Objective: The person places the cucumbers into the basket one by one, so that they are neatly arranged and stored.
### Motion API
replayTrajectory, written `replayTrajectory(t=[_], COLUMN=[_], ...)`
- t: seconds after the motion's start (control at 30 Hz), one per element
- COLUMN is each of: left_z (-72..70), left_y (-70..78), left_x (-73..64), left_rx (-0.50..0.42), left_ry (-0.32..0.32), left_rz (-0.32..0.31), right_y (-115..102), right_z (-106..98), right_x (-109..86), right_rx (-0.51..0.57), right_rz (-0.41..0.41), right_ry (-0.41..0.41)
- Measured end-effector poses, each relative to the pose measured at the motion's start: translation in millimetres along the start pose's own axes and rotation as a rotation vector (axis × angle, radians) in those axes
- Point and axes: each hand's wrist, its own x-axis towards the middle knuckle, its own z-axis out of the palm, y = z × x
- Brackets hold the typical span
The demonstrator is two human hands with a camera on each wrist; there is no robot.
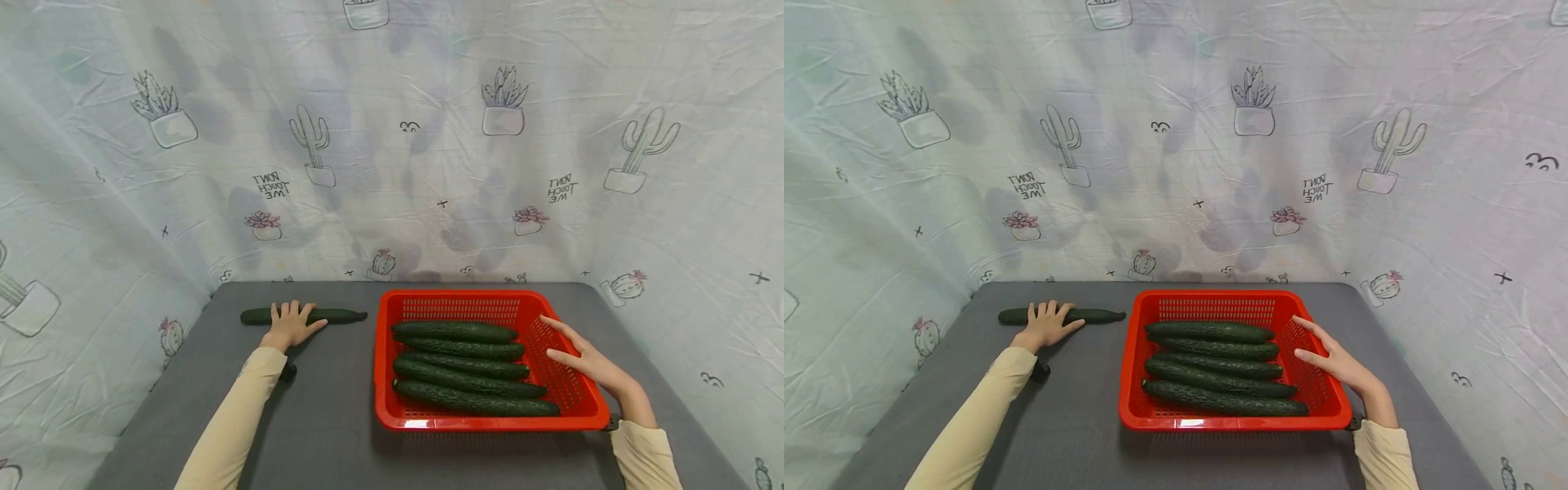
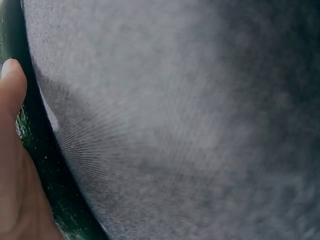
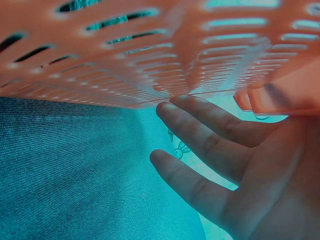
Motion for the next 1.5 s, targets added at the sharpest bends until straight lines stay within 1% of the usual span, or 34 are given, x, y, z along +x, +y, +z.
replayTrajectory(t=[0.23,0.4,0.6,0.77,0.8,1.0,1.03,1.17,1.27,1.5], left_z=[3.8,5.1,2.3,-1.9,-0.9,-9.1,-12.9,-21.3,-29.8,-44.6], left_y=[-6.3,-8.6,-6.7,-2.5,-3.6,4.4,7.8,14.0,20.9,37.7], left_x=[5.6,4.4,1.5,-3.4,-3.1,-6.8,-8.1,-7.1,-9.0,-13.6], left_rx=[-0.004,0.032,0.046,0.031,0.036,0.011,0.005,0.038,0.053,0.020], left_ry=[-0.005,0.015,0.067,0.117,0.141,0.193,0.188,0.209,0.220,0.239], left_rz=[0.017,0.025,0.030,0.041,0.051,0.025,0.014,0.003,-0.010,-0.037], right_y=[-2.5,-2.7,-3.5,-4.4,-4.6,-5.1,-5.0,-4.8,-4.8,-5.2], right_z=[-0.2,0.7,0.4,-1.1,-1.2,-0.7,-0.6,-0.8,-1.2,-1.1], right_x=[-1.4,-1.1,-0.3,-0.2,-0.5,-1.5,-1.3,-0.7,-0.5,-0.7], right_rx=[0.007,0.000,0.006,0.010,0.011,0.006,0.004,-0.005,-0.009,-0.012], right_rz=[0.011,0.033,0.021,0.011,0.010,0.014,0.017,0.023,0.022,0.018], right_ry=[-0.003,-0.004,-0.007,-0.012,-0.012,-0.011,-0.011,-0.010,-0.010,-0.013])
